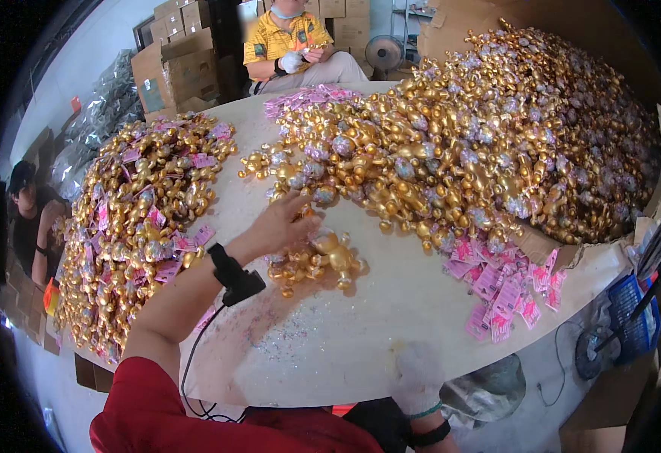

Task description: Attaching small pink tags to gold-colored bear-shaped figurines on a factory work table.

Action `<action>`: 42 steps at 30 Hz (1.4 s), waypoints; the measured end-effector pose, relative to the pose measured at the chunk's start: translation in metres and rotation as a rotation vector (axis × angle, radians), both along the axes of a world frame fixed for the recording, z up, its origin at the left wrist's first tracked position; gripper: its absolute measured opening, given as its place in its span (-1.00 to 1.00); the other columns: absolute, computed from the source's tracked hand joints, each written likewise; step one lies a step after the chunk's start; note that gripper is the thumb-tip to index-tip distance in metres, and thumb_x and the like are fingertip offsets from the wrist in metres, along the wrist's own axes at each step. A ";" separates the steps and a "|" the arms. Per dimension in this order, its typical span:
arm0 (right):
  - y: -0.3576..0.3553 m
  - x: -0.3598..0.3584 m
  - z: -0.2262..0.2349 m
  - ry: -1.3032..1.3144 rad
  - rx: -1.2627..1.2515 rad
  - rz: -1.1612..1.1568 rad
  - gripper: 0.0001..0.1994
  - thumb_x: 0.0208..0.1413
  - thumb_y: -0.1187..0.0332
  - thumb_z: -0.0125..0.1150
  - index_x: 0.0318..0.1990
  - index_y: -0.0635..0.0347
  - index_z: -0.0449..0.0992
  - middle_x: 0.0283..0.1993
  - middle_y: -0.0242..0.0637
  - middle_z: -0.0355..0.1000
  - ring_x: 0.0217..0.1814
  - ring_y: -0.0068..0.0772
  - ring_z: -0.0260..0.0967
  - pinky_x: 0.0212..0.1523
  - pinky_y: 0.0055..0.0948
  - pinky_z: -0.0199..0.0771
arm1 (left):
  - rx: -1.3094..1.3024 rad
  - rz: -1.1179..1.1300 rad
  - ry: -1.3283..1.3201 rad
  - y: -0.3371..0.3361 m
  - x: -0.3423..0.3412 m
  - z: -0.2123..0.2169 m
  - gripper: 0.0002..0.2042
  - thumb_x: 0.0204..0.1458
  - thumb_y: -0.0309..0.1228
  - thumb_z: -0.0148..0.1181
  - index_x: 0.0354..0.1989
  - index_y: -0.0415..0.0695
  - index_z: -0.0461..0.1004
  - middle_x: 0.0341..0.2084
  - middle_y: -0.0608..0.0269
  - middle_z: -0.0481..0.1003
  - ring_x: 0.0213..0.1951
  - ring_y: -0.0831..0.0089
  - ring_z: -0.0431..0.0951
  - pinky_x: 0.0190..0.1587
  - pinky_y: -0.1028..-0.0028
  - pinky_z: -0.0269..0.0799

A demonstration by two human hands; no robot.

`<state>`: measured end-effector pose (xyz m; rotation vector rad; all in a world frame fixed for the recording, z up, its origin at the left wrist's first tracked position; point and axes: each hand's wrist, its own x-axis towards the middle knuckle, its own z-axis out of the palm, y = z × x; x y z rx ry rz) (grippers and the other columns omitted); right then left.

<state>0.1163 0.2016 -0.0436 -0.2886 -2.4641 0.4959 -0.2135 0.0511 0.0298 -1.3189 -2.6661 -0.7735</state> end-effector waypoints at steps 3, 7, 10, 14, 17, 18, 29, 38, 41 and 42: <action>-0.001 -0.001 0.007 -0.034 -0.030 -0.015 -0.89 -0.06 0.41 0.20 -0.33 0.12 0.51 -0.40 -0.19 0.38 -0.29 -0.08 0.37 -0.32 -0.18 0.38 | 0.025 0.142 -0.276 -0.012 -0.026 0.026 -0.31 0.07 0.09 0.10 0.26 -0.15 0.24 0.15 -0.15 0.29 0.19 -0.13 0.28 0.18 0.11 0.27; -0.001 -0.004 0.008 -0.042 -0.039 0.017 -0.88 -0.06 0.39 0.22 -0.33 0.13 0.50 -0.42 -0.19 0.38 -0.30 -0.07 0.36 -0.30 -0.17 0.37 | 0.235 0.125 -0.142 -0.036 -0.110 -0.049 -0.27 0.06 0.08 0.13 0.27 -0.22 0.20 0.15 -0.19 0.27 0.20 -0.10 0.27 0.20 0.16 0.25; 0.003 -0.002 0.004 -0.049 -0.034 -0.002 -0.88 -0.08 0.40 0.23 -0.34 0.14 0.50 -0.42 -0.19 0.37 -0.29 -0.06 0.36 -0.29 -0.16 0.36 | 0.286 0.043 -0.443 -0.016 -0.097 -0.063 -0.20 0.07 0.12 0.10 0.32 -0.24 0.11 0.25 -0.23 0.14 0.28 -0.07 0.17 0.30 0.21 0.12; 0.004 -0.002 0.003 -0.004 0.005 0.041 -0.87 -0.10 0.48 0.23 -0.34 0.17 0.49 -0.45 -0.17 0.37 -0.35 -0.04 0.34 -0.34 -0.16 0.33 | 0.030 0.032 -0.317 0.003 -0.080 -0.065 -0.17 0.06 0.14 0.09 0.36 -0.22 0.05 0.26 -0.25 0.11 0.31 -0.07 0.12 0.32 0.20 0.09; 0.002 -0.004 0.006 0.022 -0.042 0.042 -0.86 -0.13 0.51 0.22 -0.34 0.19 0.49 -0.46 -0.15 0.37 -0.37 -0.02 0.34 -0.36 -0.17 0.33 | 0.081 -0.055 -0.471 0.002 -0.057 -0.052 -0.17 0.06 0.10 0.13 0.36 -0.22 0.04 0.22 -0.25 0.16 0.27 -0.07 0.20 0.27 0.21 0.17; -0.001 -0.004 0.008 0.030 -0.079 0.036 -0.85 -0.15 0.52 0.22 -0.35 0.18 0.49 -0.45 -0.15 0.37 -0.36 -0.02 0.35 -0.36 -0.17 0.34 | 0.236 -0.104 -0.673 -0.001 -0.045 -0.041 -0.23 0.08 0.02 0.15 0.35 -0.22 0.07 0.20 -0.19 0.19 0.21 0.03 0.29 0.23 0.25 0.24; 0.008 0.002 0.002 0.008 -0.043 0.009 -0.84 -0.13 0.51 0.21 -0.32 0.18 0.51 -0.41 -0.16 0.41 -0.32 -0.02 0.37 -0.32 -0.16 0.37 | 0.050 -0.028 -0.028 -0.018 -0.003 -0.023 -0.38 0.06 -0.18 0.22 0.24 -0.24 0.22 0.23 -0.13 0.21 0.27 0.00 0.22 0.26 0.22 0.19; 0.001 -0.001 -0.004 0.146 0.005 0.033 -0.85 -0.06 0.54 0.17 -0.28 0.23 0.51 -0.39 -0.13 0.42 -0.30 -0.03 0.39 -0.24 -0.13 0.39 | -0.013 -0.248 0.124 -0.005 0.103 -0.010 -0.51 -0.08 -0.24 0.26 0.06 -0.08 0.35 0.21 0.01 0.19 0.24 -0.04 0.16 0.12 -0.07 0.22; -0.002 0.001 -0.008 0.085 -0.039 0.000 -0.83 -0.07 0.58 0.14 -0.27 0.23 0.52 -0.34 -0.12 0.44 -0.25 -0.04 0.41 -0.21 -0.20 0.42 | -0.025 -0.242 0.092 -0.021 0.115 -0.020 -0.52 -0.07 -0.26 0.25 0.06 -0.08 0.34 0.24 0.04 0.14 0.25 -0.06 0.13 0.09 -0.18 0.17; -0.002 0.003 -0.009 0.041 -0.048 -0.022 -0.81 -0.09 0.59 0.13 -0.27 0.23 0.52 -0.32 -0.11 0.46 -0.23 -0.04 0.42 -0.20 -0.23 0.43 | -0.024 -0.260 0.064 -0.027 0.121 -0.021 -0.51 -0.08 -0.24 0.24 0.06 -0.09 0.34 0.23 0.03 0.13 0.25 -0.08 0.13 0.06 -0.20 0.18</action>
